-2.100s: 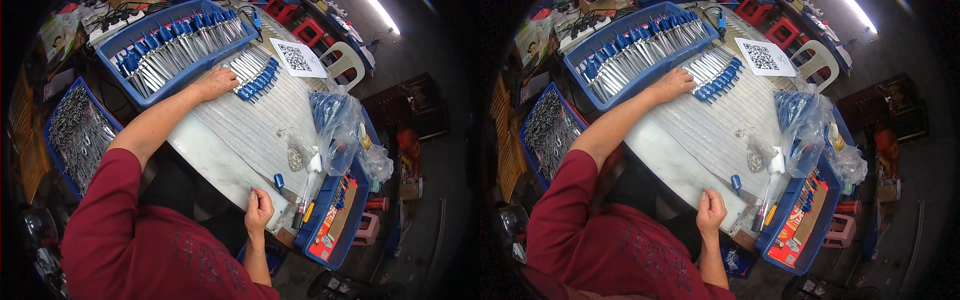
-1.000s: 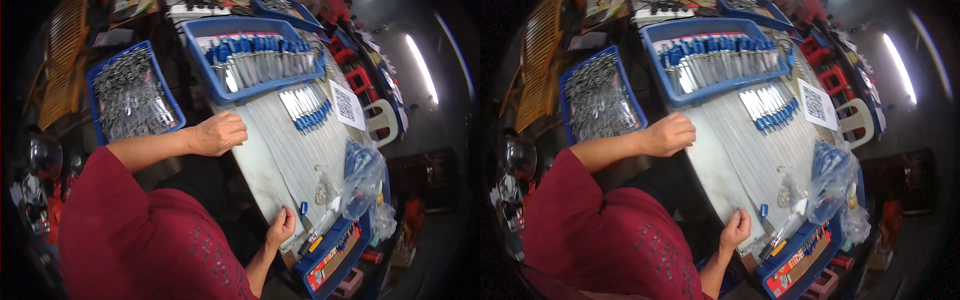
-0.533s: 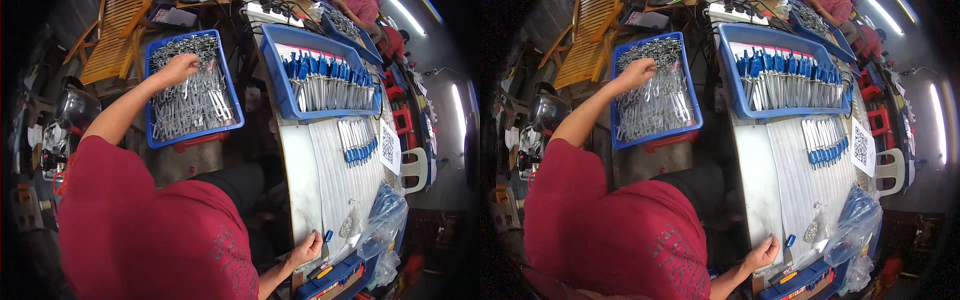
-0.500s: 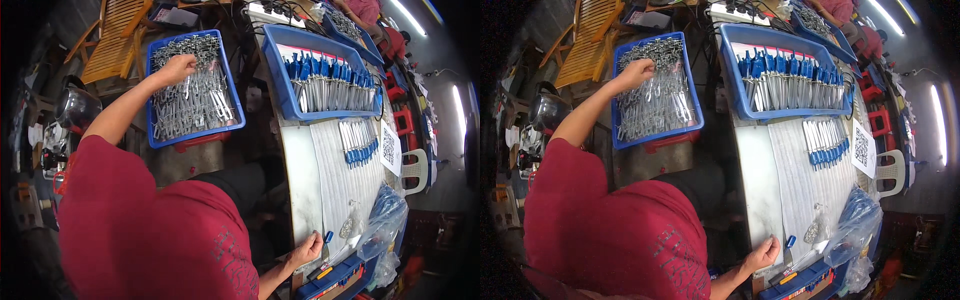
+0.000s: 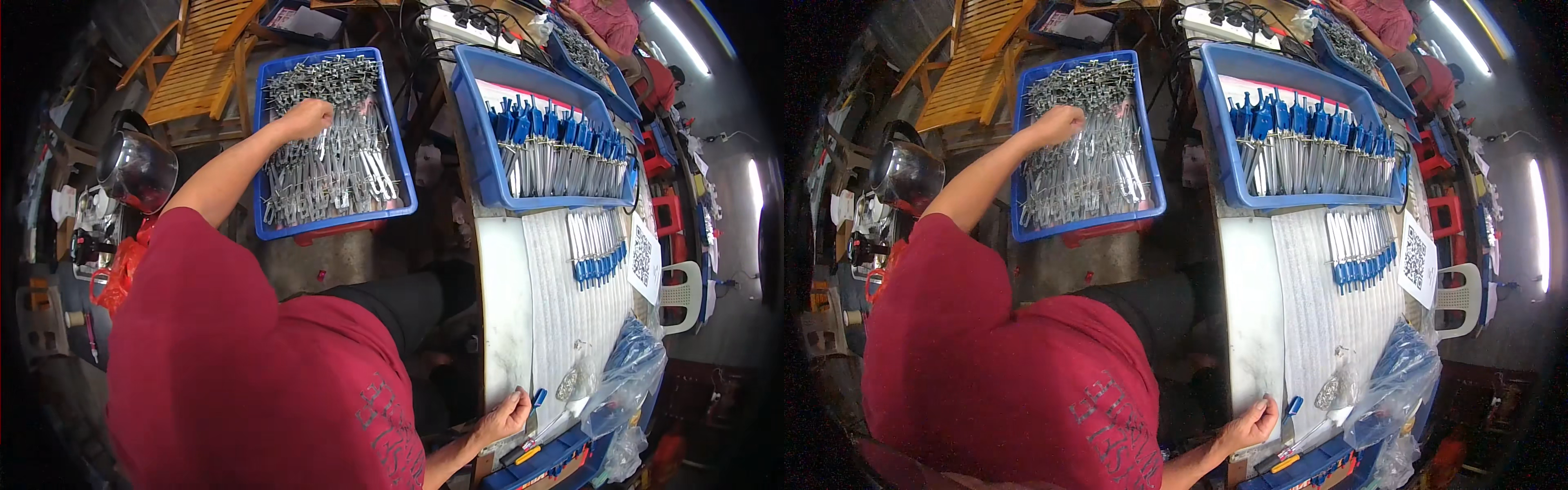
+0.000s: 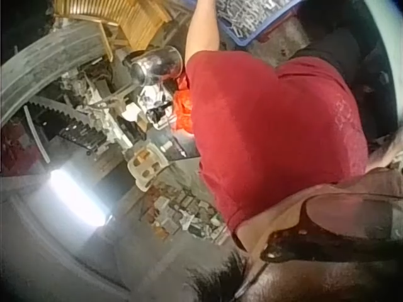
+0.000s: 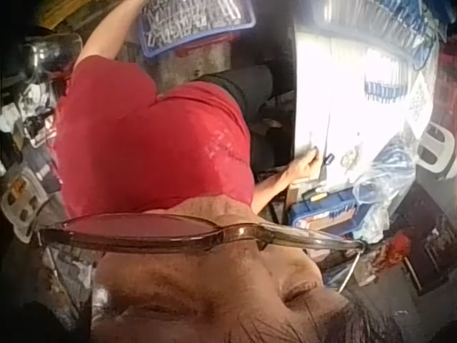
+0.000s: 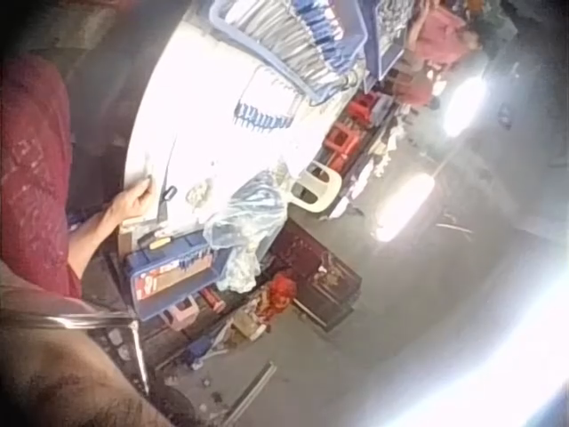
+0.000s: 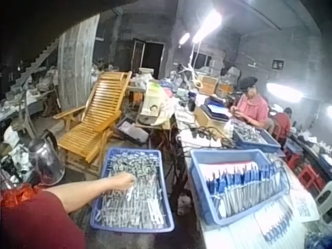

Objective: Assembling small metal hardware components into plastic tubes using a manual assembly tool.

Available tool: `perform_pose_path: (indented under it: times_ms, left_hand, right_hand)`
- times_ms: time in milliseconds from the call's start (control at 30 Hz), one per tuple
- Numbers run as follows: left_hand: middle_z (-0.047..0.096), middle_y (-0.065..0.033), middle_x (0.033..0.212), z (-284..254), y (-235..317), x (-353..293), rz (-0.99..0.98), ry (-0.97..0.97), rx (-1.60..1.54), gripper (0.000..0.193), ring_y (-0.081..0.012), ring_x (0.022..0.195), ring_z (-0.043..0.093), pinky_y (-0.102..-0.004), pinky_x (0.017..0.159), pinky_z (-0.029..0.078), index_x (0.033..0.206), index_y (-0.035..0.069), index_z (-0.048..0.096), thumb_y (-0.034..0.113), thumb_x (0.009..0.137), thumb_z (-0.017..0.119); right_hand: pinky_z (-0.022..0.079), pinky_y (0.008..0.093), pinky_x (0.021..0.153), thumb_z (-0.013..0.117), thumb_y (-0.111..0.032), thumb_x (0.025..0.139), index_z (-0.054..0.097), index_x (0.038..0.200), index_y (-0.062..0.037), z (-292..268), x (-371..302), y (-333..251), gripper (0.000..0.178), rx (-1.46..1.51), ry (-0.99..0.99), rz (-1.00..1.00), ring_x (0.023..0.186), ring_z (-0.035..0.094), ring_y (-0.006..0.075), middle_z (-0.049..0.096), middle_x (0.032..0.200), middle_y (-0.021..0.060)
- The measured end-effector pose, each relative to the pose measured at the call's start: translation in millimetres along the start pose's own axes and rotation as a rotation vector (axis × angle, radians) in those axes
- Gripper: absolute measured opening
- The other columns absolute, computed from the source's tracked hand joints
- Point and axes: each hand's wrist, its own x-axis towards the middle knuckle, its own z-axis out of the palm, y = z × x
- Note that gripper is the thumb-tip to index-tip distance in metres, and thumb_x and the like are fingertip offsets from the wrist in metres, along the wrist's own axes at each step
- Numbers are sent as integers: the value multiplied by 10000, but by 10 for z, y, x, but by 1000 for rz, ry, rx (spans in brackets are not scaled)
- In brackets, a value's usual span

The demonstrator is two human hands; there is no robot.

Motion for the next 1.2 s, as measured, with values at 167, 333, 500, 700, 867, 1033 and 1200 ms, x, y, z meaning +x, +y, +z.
perform_pose_path:
  times_ms: [167,333,500,700,867,1033,1200]
  left_hand:
    - [610,-167,794,45,99,25,-141,-75,61,248,-318,795,586,-404,692,460,775,22,603,254,688,591]
    - [621,-166,826,104,333,-44,-250,-94,188,358,-306,852,594,-397,738,472,779,14,609,356,678,640]
    - [614,-201,792,185,379,-45,-248,-12,265,241,-339,795,602,-419,696,485,728,-16,614,222,695,597]
    - [602,-225,747,291,399,-29,-215,59,325,123,-359,725,605,-430,649,492,677,-21,609,56,644,519]
    - [600,-222,719,226,361,-46,-153,121,357,110,-364,687,604,-434,617,496,673,-16,606,33,633,516]
    - [594,-226,706,-17,334,-31,-144,195,419,98,-366,671,603,-442,593,495,667,-12,605,22,630,520]
    - [585,-239,699,-495,534,-33,-63,231,407,88,-366,668,597,-438,623,488,626,-25,592,21,616,518]
  right_hand:
    - [302,160,540,517,-83,852,557,935,38,41,5,-99,152,-60,8,-53,633,386,35,522,788,-1]
    - [334,167,590,516,-84,853,554,937,44,10,-5,-69,159,-40,-13,5,678,417,52,531,810,11]
    - [332,167,590,512,-86,854,553,937,45,28,-10,-98,160,-58,-13,-9,681,415,51,529,814,8]
    - [331,167,591,509,-83,855,551,940,44,7,-17,-92,160,-72,-7,-23,682,415,52,528,818,11]
    - [327,165,591,509,-81,853,548,941,44,6,-9,-69,158,-56,-10,-11,679,412,54,523,817,14]
    - [318,164,584,510,-89,852,543,931,45,17,-8,-51,159,-58,-11,-6,668,400,48,510,800,8]
    - [319,167,584,506,-93,851,545,927,44,13,-5,-53,162,-64,-11,3,668,399,50,507,793,3]
